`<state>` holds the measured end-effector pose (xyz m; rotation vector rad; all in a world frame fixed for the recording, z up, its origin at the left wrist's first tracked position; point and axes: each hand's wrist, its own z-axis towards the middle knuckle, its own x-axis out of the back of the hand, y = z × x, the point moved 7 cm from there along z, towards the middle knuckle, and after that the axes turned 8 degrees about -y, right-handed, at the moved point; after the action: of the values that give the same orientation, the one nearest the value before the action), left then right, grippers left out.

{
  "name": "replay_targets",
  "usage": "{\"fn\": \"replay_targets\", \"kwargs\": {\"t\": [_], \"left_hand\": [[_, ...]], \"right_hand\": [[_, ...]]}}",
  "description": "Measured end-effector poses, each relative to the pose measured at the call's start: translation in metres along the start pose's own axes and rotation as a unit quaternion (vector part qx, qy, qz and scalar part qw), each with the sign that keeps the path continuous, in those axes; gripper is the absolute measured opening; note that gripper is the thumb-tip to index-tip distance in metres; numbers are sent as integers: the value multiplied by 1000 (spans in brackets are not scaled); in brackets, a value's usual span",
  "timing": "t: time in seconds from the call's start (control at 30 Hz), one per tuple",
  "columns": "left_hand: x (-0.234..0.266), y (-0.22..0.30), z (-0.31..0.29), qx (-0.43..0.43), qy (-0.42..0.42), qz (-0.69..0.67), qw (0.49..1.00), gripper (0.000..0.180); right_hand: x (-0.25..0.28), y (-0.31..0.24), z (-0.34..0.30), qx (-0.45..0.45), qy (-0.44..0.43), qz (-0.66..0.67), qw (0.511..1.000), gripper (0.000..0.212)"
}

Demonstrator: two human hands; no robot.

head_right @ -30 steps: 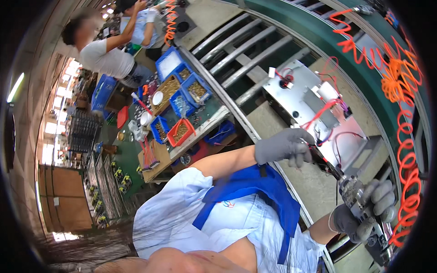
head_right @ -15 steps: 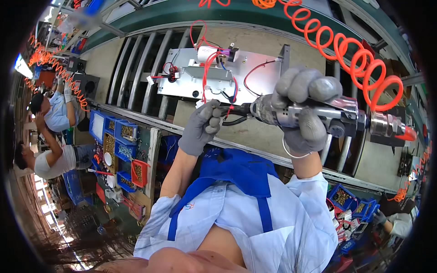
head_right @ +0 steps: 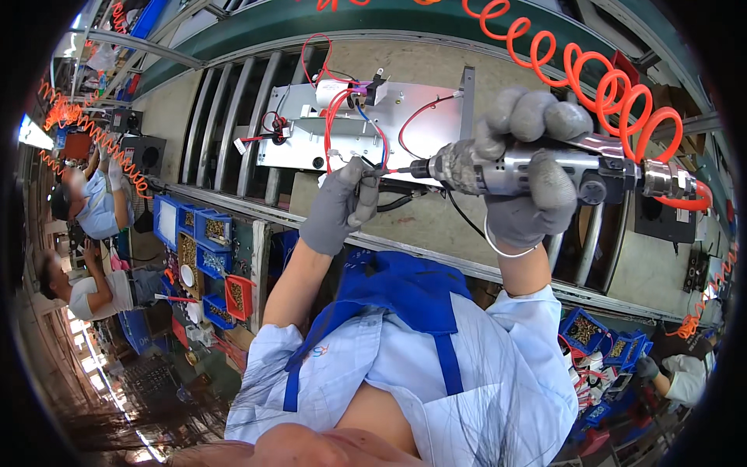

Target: Assembling and testing electronic components on a factory production line.

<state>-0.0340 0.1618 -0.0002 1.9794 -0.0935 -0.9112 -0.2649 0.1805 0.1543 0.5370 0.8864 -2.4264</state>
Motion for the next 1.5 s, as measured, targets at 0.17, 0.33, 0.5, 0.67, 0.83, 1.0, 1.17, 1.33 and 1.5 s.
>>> {"fn": "replay_targets", "kwargs": {"t": [0.17, 0.33, 0.5, 0.67, 0.83, 1.0, 1.17, 1.33, 1.5], "left_hand": [[-3, 41, 20, 64, 85, 176, 979, 67], [48, 148, 59, -113, 219, 569, 784, 55], [61, 136, 117, 169, 101, 690, 696, 67], [74, 96, 151, 282, 33, 552, 784, 54], [61, 76, 155, 282, 21, 284, 916, 35], [59, 78, 161, 175, 12, 430, 886, 29], [48, 89, 151, 98, 78, 703, 700, 35], [44, 87, 153, 71, 74, 757, 646, 38], [43, 88, 153, 82, 78, 771, 627, 33]], "right_hand": [[29, -20, 11, 68, 72, 0, 995, 42], [59, -42, 24, 106, 81, -57, 989, 41], [59, -26, 39, 79, 88, -106, 987, 41], [83, -5, 53, 62, 12, -75, 995, 42], [92, 37, 78, 11, -12, -58, 998, 32], [103, 103, 99, -202, 40, -110, 972, 25], [69, 155, 128, -271, -2, -142, 952, 22], [44, 207, 142, -269, -58, -82, 958, 22], [23, 224, 149, -206, -118, -159, 958, 22]]}}
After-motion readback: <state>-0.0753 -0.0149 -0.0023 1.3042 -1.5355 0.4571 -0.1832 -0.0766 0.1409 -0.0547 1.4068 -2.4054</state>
